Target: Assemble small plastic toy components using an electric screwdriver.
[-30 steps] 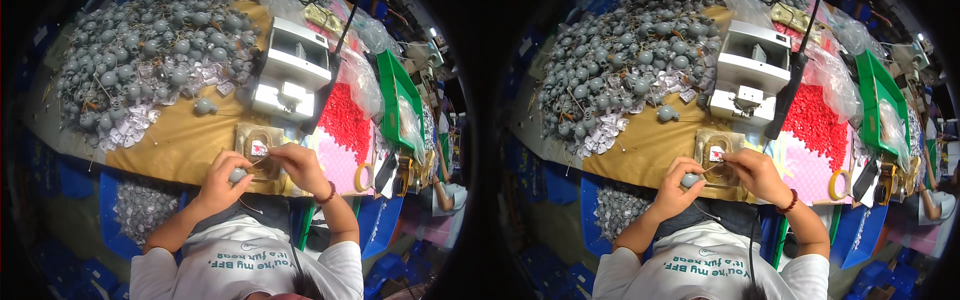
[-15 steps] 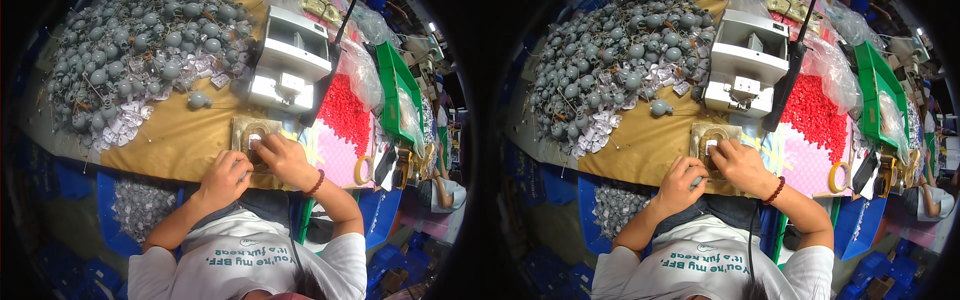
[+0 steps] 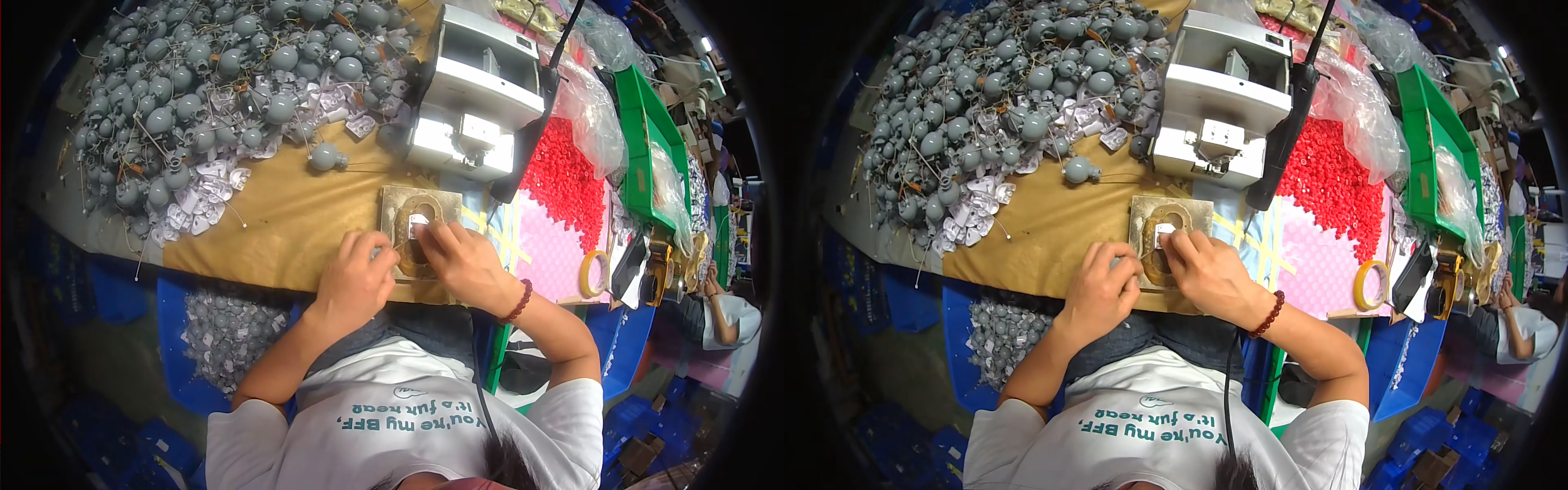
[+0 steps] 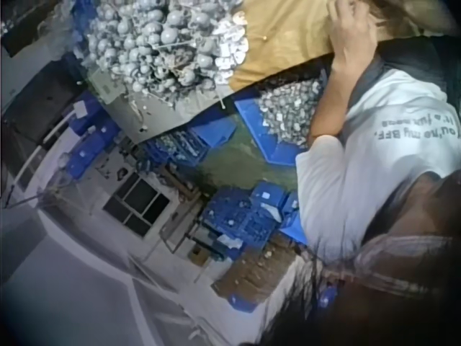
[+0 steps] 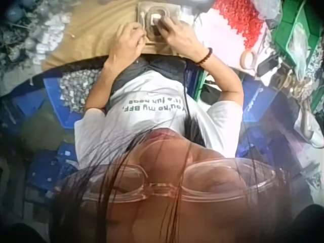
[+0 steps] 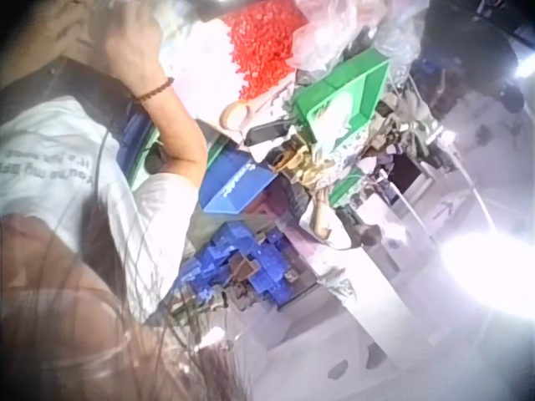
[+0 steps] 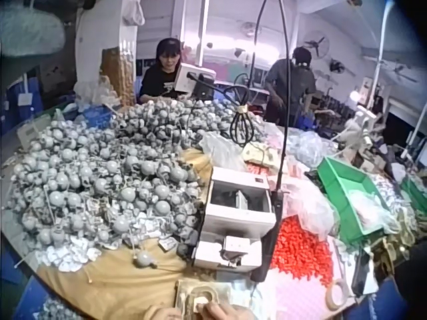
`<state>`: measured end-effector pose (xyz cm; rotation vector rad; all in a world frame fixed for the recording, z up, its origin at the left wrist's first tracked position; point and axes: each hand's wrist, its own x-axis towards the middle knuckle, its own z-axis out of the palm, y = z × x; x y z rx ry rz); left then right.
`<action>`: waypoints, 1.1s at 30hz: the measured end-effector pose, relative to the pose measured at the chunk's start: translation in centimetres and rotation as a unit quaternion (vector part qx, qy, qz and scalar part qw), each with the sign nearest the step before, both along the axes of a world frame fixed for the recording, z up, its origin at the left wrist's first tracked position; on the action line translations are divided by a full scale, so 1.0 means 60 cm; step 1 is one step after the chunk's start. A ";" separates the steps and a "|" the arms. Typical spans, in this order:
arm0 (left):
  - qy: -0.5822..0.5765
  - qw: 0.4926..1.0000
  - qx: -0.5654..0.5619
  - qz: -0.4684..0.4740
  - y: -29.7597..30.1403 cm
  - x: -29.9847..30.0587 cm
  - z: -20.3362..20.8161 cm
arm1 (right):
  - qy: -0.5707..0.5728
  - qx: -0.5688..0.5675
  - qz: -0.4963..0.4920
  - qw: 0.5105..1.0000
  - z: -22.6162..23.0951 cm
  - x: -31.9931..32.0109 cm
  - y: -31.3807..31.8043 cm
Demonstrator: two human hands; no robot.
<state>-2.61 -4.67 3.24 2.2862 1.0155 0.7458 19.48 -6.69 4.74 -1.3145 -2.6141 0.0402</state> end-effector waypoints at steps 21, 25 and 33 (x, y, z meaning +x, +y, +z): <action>0.080 0.989 0.122 0.017 0.015 0.050 -0.015 | 0.260 -0.120 -0.150 0.946 -0.039 0.097 -0.057; 0.060 0.991 0.119 0.001 0.025 0.048 -0.015 | 0.372 -0.065 -0.239 0.894 -0.075 0.087 -0.050; 0.055 0.991 0.124 -0.006 0.029 0.045 -0.017 | 0.806 -0.340 -0.184 0.449 -0.045 0.058 0.005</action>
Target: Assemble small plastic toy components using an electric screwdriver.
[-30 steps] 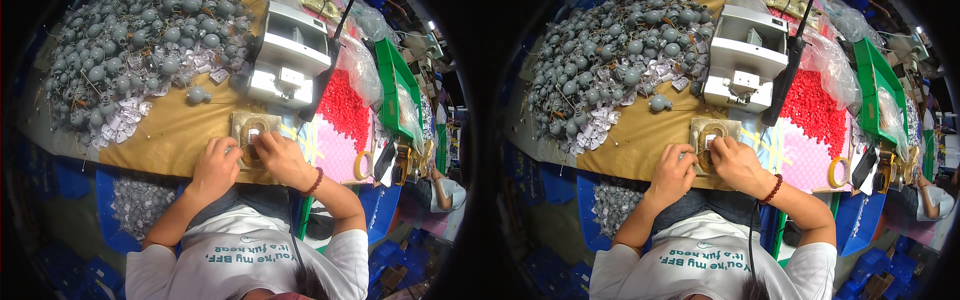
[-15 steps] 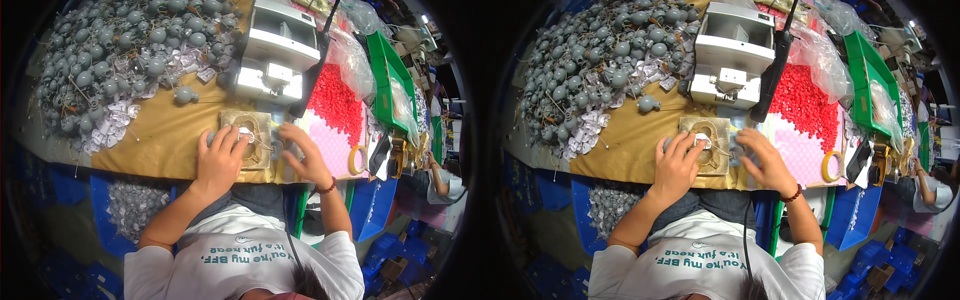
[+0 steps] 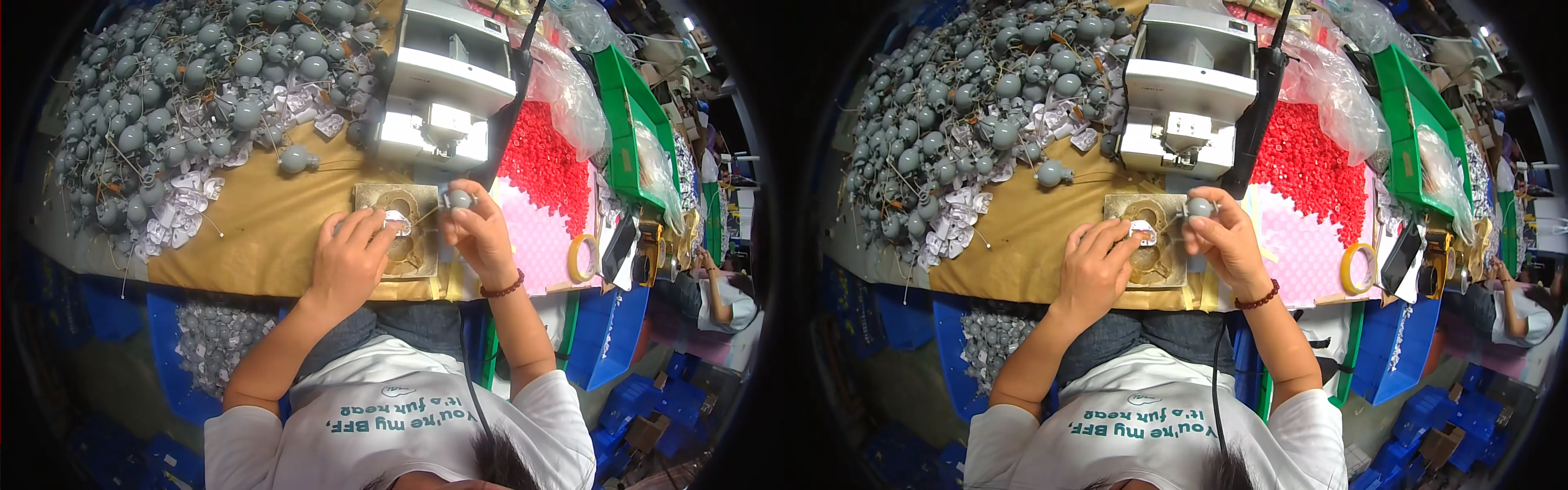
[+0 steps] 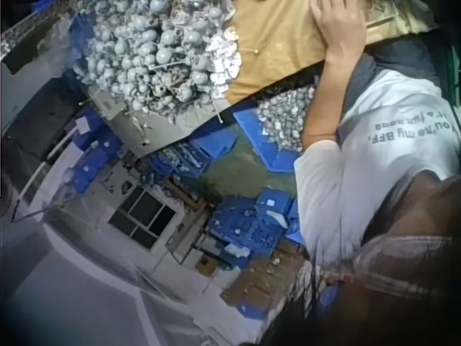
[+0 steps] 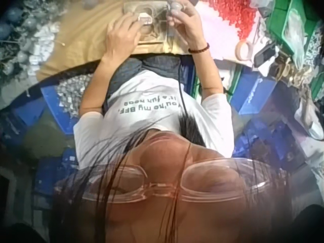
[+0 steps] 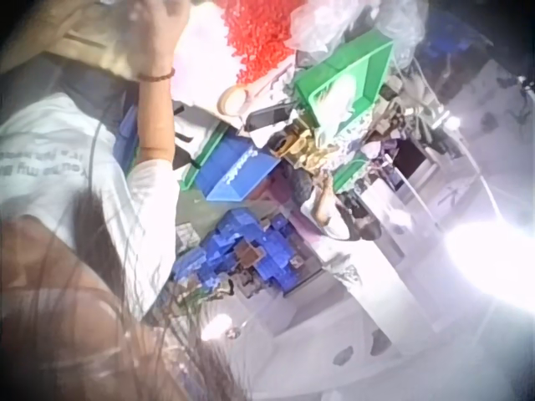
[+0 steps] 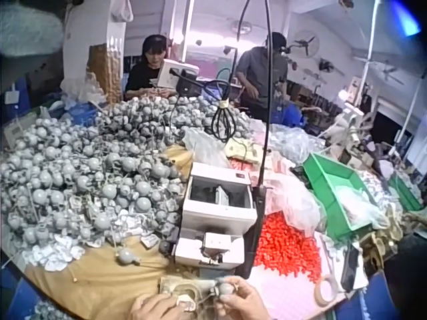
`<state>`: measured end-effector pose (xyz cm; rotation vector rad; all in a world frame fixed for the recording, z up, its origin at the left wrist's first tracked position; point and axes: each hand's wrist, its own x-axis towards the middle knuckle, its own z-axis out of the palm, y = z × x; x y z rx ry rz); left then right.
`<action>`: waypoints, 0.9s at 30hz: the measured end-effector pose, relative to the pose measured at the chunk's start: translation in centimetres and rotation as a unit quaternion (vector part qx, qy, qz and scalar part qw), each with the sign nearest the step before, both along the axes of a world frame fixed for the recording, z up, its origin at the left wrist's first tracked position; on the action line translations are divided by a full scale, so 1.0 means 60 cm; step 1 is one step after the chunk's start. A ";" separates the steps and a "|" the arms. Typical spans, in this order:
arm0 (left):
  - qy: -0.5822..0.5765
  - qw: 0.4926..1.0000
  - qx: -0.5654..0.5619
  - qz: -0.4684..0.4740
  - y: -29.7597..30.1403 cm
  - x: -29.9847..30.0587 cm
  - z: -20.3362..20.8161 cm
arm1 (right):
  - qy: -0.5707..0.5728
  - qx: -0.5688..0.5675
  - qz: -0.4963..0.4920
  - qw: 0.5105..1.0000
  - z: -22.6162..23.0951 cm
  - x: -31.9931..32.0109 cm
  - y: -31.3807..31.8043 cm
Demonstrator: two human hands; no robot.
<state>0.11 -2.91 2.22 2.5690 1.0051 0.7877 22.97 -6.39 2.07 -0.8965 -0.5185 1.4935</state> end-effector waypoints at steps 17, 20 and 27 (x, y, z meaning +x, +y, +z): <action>-0.023 0.999 0.009 -0.029 0.010 -0.007 -0.004 | -0.622 0.147 0.070 0.766 0.002 -0.035 0.045; -0.027 0.999 0.002 -0.020 0.011 -0.004 -0.007 | -0.661 0.160 0.035 0.732 -0.009 -0.045 0.038; -0.033 0.996 -0.062 0.049 0.013 0.032 0.014 | -0.617 0.148 0.024 0.772 -0.003 -0.053 0.029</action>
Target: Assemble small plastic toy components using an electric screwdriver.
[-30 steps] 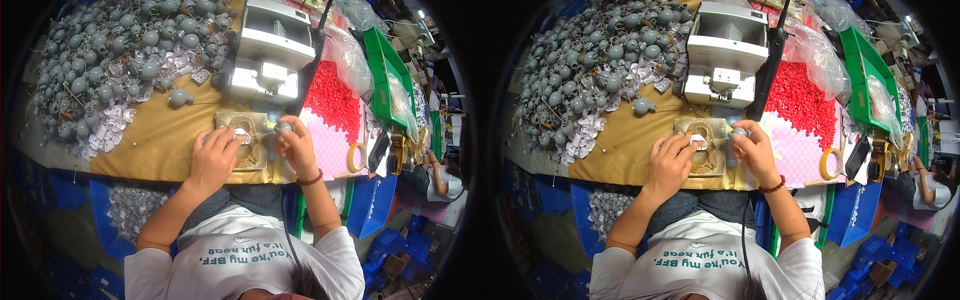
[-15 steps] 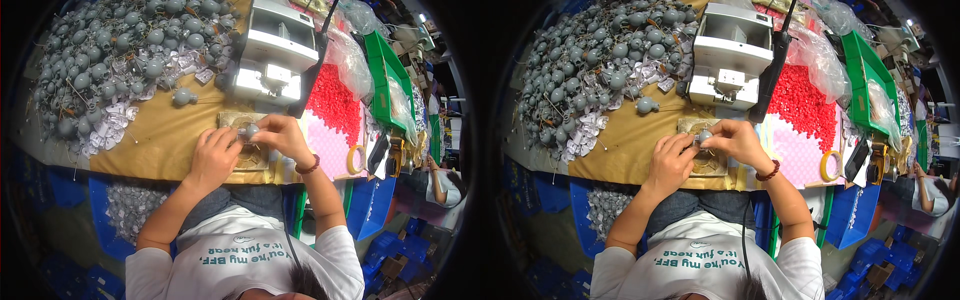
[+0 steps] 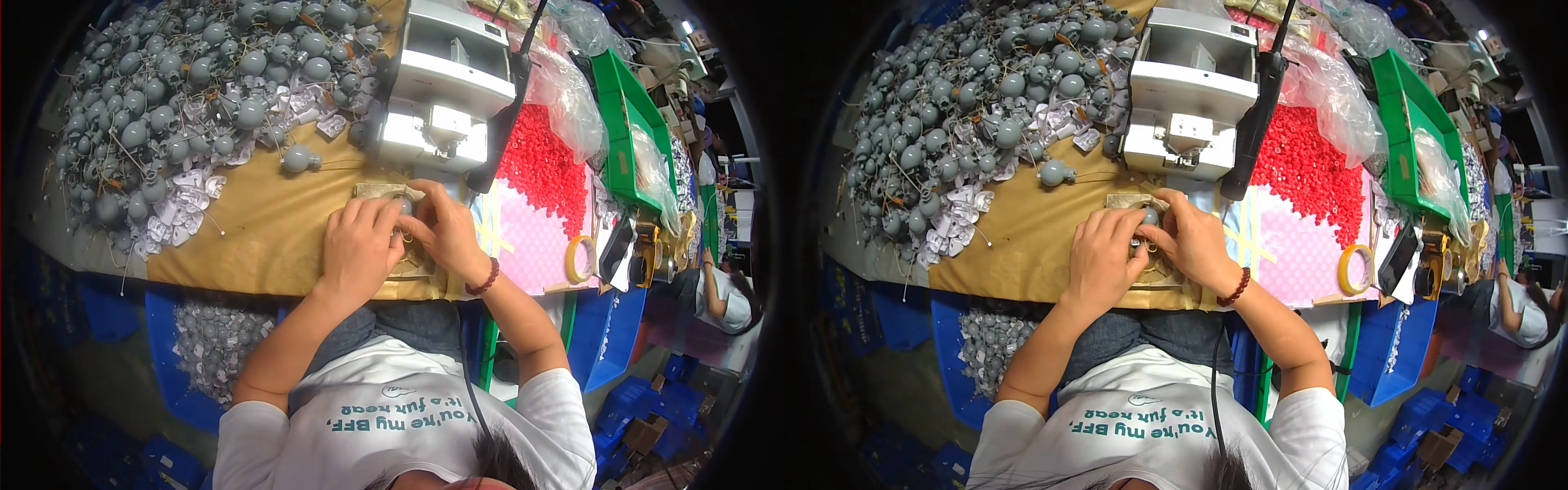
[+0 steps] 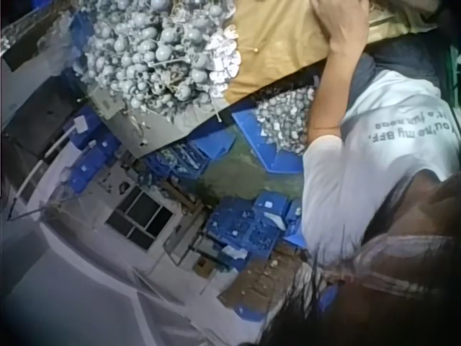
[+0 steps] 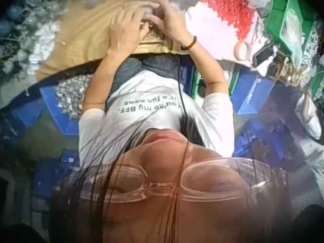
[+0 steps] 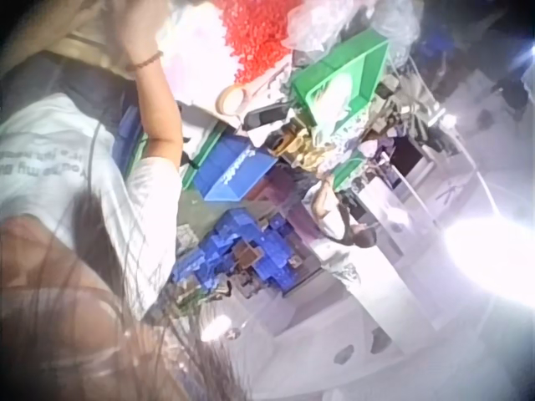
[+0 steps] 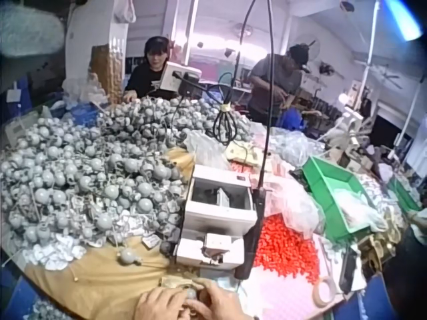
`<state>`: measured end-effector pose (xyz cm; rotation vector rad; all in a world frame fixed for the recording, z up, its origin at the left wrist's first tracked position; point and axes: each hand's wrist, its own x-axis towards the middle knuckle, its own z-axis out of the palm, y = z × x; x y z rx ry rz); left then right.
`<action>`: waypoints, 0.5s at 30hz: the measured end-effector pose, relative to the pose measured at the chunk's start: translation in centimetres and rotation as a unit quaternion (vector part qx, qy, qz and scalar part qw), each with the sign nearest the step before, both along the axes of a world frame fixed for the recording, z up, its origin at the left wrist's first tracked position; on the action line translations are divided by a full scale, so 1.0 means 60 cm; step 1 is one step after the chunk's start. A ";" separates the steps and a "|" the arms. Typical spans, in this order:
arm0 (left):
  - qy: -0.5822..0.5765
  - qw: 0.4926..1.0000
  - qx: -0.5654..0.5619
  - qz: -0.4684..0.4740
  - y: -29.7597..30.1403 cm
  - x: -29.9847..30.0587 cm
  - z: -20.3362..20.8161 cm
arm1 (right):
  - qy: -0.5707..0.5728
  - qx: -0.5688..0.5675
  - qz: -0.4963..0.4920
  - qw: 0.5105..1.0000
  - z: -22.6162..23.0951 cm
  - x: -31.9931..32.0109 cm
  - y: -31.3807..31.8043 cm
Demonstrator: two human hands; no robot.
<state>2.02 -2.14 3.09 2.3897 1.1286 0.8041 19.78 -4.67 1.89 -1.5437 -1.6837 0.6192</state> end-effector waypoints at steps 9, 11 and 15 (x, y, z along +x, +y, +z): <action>0.031 0.999 0.023 -0.024 0.015 0.001 -0.001 | 0.080 0.128 -0.225 0.963 -0.011 0.157 0.096; 0.030 0.999 0.017 -0.023 0.016 0.001 -0.003 | 0.161 0.048 -0.189 0.968 -0.001 0.156 0.105; 0.015 1.000 0.011 -0.022 0.016 0.001 -0.007 | 0.195 0.268 -0.219 0.918 0.039 0.124 0.074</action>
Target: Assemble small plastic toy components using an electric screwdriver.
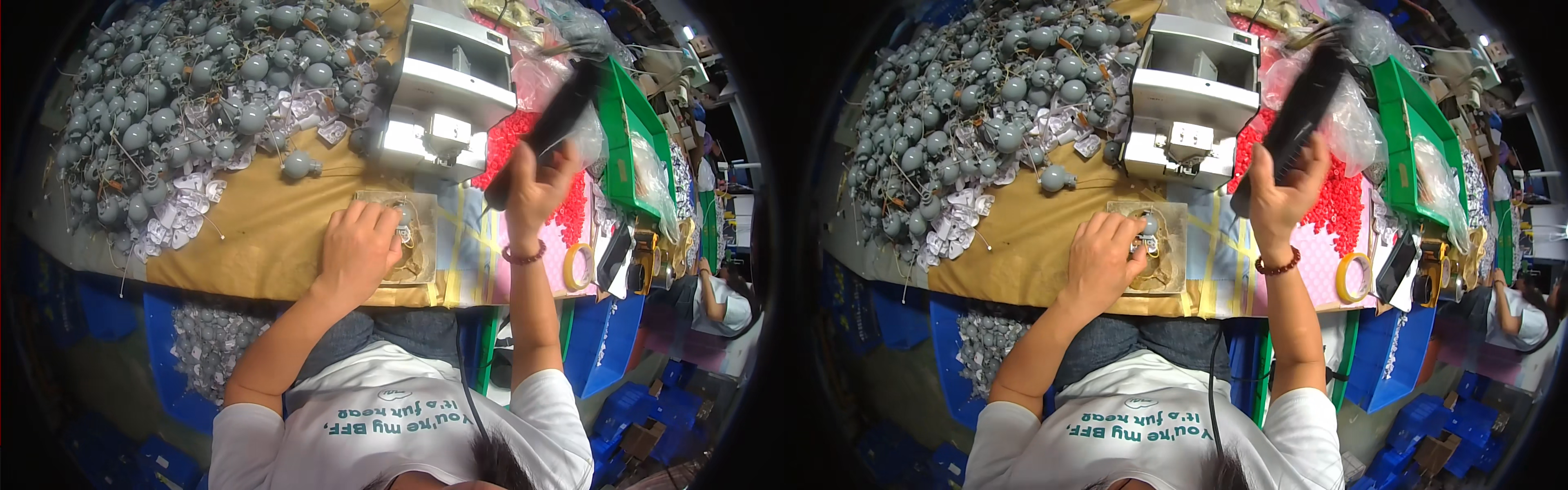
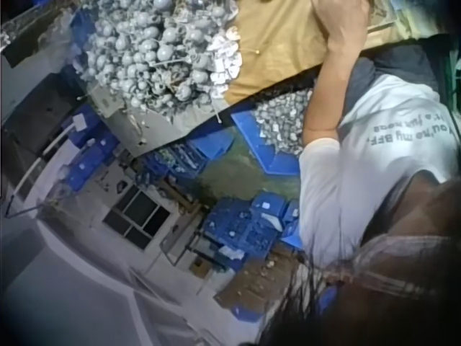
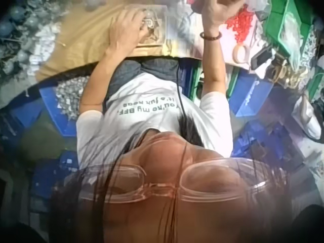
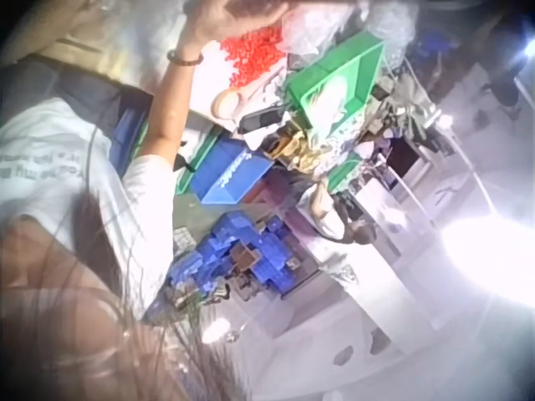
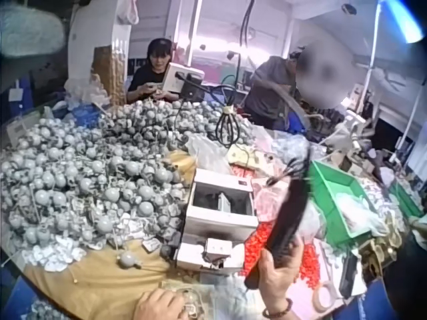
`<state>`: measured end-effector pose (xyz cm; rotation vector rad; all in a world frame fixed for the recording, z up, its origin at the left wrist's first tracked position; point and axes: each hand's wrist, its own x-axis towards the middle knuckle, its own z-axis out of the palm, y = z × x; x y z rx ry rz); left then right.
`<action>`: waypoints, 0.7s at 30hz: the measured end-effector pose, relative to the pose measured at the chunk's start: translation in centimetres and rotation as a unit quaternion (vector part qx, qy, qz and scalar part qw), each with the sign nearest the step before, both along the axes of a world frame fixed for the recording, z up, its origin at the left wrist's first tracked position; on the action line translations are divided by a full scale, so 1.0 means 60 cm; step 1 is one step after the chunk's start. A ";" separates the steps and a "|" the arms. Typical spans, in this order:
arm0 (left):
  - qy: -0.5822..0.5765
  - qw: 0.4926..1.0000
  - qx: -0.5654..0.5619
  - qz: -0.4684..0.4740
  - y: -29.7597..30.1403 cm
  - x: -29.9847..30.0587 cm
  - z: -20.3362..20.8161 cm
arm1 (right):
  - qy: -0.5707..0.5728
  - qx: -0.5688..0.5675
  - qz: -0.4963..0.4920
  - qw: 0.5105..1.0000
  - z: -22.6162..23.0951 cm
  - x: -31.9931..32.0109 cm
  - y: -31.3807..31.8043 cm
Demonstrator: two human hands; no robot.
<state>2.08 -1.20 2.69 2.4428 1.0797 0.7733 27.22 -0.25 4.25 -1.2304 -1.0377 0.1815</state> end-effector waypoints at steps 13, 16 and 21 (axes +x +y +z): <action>-0.008 1.000 -0.019 0.006 -0.002 0.001 0.003 | 0.037 0.057 0.212 0.975 0.146 -0.088 0.101; -0.008 0.999 -0.031 0.010 -0.001 -0.003 0.001 | 0.079 -0.045 0.219 0.972 0.135 -0.093 0.120; -0.023 0.999 -0.047 0.012 -0.001 -0.005 -0.005 | 0.135 -0.078 0.261 0.953 0.120 -0.130 0.057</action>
